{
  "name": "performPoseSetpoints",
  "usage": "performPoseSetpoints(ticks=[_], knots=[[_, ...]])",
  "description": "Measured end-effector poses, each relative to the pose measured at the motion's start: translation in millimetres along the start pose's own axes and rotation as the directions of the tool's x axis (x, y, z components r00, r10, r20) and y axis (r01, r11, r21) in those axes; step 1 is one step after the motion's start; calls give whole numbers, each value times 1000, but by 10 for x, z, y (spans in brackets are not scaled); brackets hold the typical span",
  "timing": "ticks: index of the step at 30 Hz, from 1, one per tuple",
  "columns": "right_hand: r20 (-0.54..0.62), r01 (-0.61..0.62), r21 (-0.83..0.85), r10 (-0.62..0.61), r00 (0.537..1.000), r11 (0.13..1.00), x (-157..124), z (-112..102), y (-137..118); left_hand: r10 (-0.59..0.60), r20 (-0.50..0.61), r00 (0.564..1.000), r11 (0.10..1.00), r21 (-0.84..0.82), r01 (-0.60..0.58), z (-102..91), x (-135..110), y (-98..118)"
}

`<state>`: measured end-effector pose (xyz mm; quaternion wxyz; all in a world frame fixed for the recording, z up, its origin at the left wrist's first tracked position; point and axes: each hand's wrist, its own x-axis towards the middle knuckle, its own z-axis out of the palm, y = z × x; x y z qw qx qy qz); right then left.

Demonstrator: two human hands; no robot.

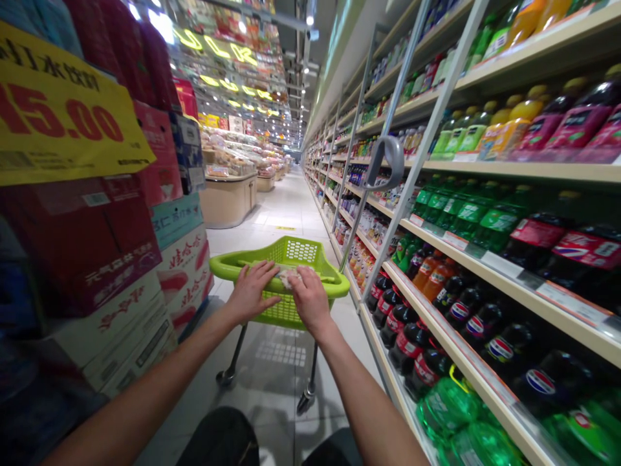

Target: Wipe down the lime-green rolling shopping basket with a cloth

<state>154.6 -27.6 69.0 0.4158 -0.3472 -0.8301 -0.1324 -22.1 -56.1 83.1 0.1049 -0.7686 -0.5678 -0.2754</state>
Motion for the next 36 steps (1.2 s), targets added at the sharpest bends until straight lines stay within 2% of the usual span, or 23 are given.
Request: performPoseSetpoints(ticks=[3, 6, 8, 11, 15, 17, 19, 21, 24, 26, 27, 28, 29, 32, 34, 36], knots=[[-34, -54, -5, 54, 998, 999, -166, -185, 351, -46, -68, 997, 998, -34, 44, 7, -17, -50], [-84, -207, -32, 204, 975, 978, -349, -411, 724, -108, -147, 983, 994, -51, 102, 35, -29, -79], [-109, -294, -28, 289, 951, 956, -396, -482, 828, -101, -166, 981, 994, -57, 93, 63, -29, -55], [-105, -274, -13, 272, 957, 962, -329, -410, 662, -81, -176, 981, 996, -50, 73, 101, -28, 24], [-1, -77, 28, 77, 997, 997, -163, -207, 242, -75, -192, 978, 996, -54, 66, 122, -43, 109], [21, -39, 32, 39, 999, 999, -142, -194, 199, -75, -196, 978, 996, -62, 64, 121, -58, 125], [-25, -106, 5, 106, 994, 994, -166, -269, 293, -66, -193, 979, 996, -70, 53, 118, -77, 131], [-116, -234, 36, 236, 965, 972, -188, -403, 435, -58, -198, 979, 996, -81, 43, 118, -98, 138], [-236, -389, 289, 459, 857, 875, -139, -585, 550, -62, -216, 974, 994, -98, 41, 123, -122, 164], [-212, -422, 476, 566, 797, 772, -70, -636, 536, -63, -222, 973, 993, -113, 39, 124, -130, 189], [-175, -430, 520, 585, 792, 738, -42, -639, 516, -64, -224, 972, 992, -122, 37, 123, -133, 202], [-134, -436, 515, 572, 809, 738, -28, -630, 496, -65, -225, 972, 991, -129, 36, 120, -135, 214], [-98, -434, 462, 531, 842, 774, -29, -613, 478, -65, -224, 972, 990, -135, 35, 116, -138, 225], [-29, -318, 110, 323, 946, 942, -119, -560, 441, -62, -215, 975, 989, -142, 31, 105, -151, 247], [26, -184, -105, 188, 982, 977, -213, -538, 410, -58, -213, 975, 989, -144, 27, 102, -159, 254], [84, -69, -208, 88, 993, 976, -300, -525, 377, -57, -219, 974, 989, -145, 25, 103, -164, 257]])
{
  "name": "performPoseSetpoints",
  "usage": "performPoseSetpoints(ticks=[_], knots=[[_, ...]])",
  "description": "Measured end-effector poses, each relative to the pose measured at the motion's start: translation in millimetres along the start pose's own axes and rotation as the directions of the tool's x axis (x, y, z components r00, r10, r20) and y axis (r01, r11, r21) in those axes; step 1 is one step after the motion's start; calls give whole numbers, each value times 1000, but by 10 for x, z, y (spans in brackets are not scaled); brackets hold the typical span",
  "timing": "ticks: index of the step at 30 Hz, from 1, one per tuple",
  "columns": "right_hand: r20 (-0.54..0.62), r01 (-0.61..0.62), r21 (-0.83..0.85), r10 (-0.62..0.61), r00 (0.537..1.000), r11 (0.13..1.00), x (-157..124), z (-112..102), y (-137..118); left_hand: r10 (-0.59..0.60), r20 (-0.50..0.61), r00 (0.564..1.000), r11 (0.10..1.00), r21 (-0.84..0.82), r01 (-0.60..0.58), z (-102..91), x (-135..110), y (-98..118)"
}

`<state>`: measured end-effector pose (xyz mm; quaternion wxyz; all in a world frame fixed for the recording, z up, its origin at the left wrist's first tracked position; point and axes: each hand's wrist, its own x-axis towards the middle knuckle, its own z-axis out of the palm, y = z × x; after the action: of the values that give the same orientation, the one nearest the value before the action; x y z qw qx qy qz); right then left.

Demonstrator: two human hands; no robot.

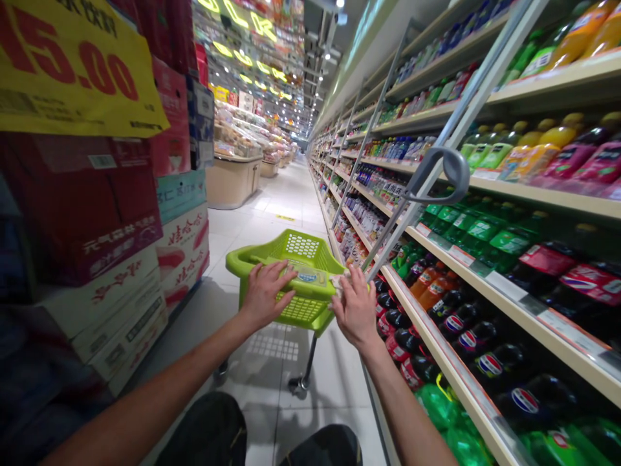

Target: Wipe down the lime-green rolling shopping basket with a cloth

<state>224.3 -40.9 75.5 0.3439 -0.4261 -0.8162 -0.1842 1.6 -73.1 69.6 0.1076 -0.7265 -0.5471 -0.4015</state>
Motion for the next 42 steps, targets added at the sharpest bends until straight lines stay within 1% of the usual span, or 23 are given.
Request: performPoseSetpoints(ticks=[3, 5, 7, 8, 10, 12, 13, 16, 18, 19, 21, 23, 24, 25, 27, 30, 32, 34, 36, 38, 39, 40, 42], knots=[[-10, 113, -5, -113, 994, 994, -98, 9, 34, -2, -5, 1000, 1000, -5, 2, 4, 3, 4], [-36, 135, 49, -134, 990, 990, -150, -5, 153, -1, 2, 1000, 1000, -9, 1, 5, 10, 9], [-36, 88, 105, -85, 996, 990, -188, -32, 317, 7, 14, 1000, 1000, -13, -7, 6, 14, 23], [-38, 34, 117, -30, 999, 993, -196, -42, 388, 12, 18, 1000, 1000, -18, -12, 8, 16, 33], [-94, -101, 109, 111, 989, 989, -178, -37, 438, 19, 23, 1000, 999, -29, -18, 22, 16, 64], [-154, -172, 112, 188, 970, 979, -117, 20, 315, 22, 20, 1000, 999, -40, -21, 45, 17, 103], [-159, -161, 129, 181, 971, 978, -75, 63, 197, 23, 18, 1000, 999, -41, -23, 57, 17, 121], [-117, -25, 200, 50, 992, 980, 31, 187, -163, 33, 21, 999, 999, -29, -33, 62, 19, 125], [-114, 32, 213, -8, 993, 977, 36, 203, -207, 77, 54, 996, 997, -23, -76, 27, 20, 65], [-123, 28, 198, -4, 992, 980, 13, 186, -144, 89, 61, 994, 996, -17, -88, 1, 21, 17], [-149, -46, 141, 68, 986, 989, -61, 124, 90, 71, 42, 997, 997, 7, -71, -57, 21, -92], [-173, -154, 94, 169, 970, 984, -122, 74, 311, 10, 1, 1000, 1000, 29, -10, -96, 24, -183], [-173, -191, 87, 203, 964, 978, -131, 67, 356, -18, -13, 1000, 999, 30, 18, -105, 29, -212], [-163, -204, 93, 217, 962, 975, -121, 77, 339, -31, -14, 999, 999, 22, 31, -105, 35, -228], [-130, -170, 133, 187, 974, 976, -53, 141, 123, -32, -6, 999, 999, -2, 32, -92, 49, -231], [-89, -20, 219, 40, 995, 975, 110, 275, -370, -8, 4, 1000, 1000, -25, 8, -76, 64, -211], [-77, 71, 240, -54, 996, 968, 188, 321, -524, 3, 6, 1000, 1000, -28, -3, -87, 61, -211], [-85, 69, 209, -52, 995, 975, 206, 304, -422, 9, 11, 1000, 999, -33, -9, -110, 47, -222], [-108, -47, 152, 64, 992, 987, 179, 245, -159, 15, 12, 1000, 999, -44, -14, -133, 25, -232], [-131, -182, 123, 198, 971, 976, 148, 192, 49, 15, 1, 1000, 998, -55, -15, -144, 1, -230], [-136, -214, 127, 231, 963, 968, 139, 182, 70, 14, -6, 1000, 998, -59, -14, -144, -10, -224], [-137, -210, 142, 229, 964, 967, 138, 187, 20, 12, -12, 1000, 998, -62, -13, -142, -18, -213], [-128, -105, 184, 130, 983, 977, 153, 237, -250, 9, -15, 1000, 998, -66, -10, -135, -28, -187]])
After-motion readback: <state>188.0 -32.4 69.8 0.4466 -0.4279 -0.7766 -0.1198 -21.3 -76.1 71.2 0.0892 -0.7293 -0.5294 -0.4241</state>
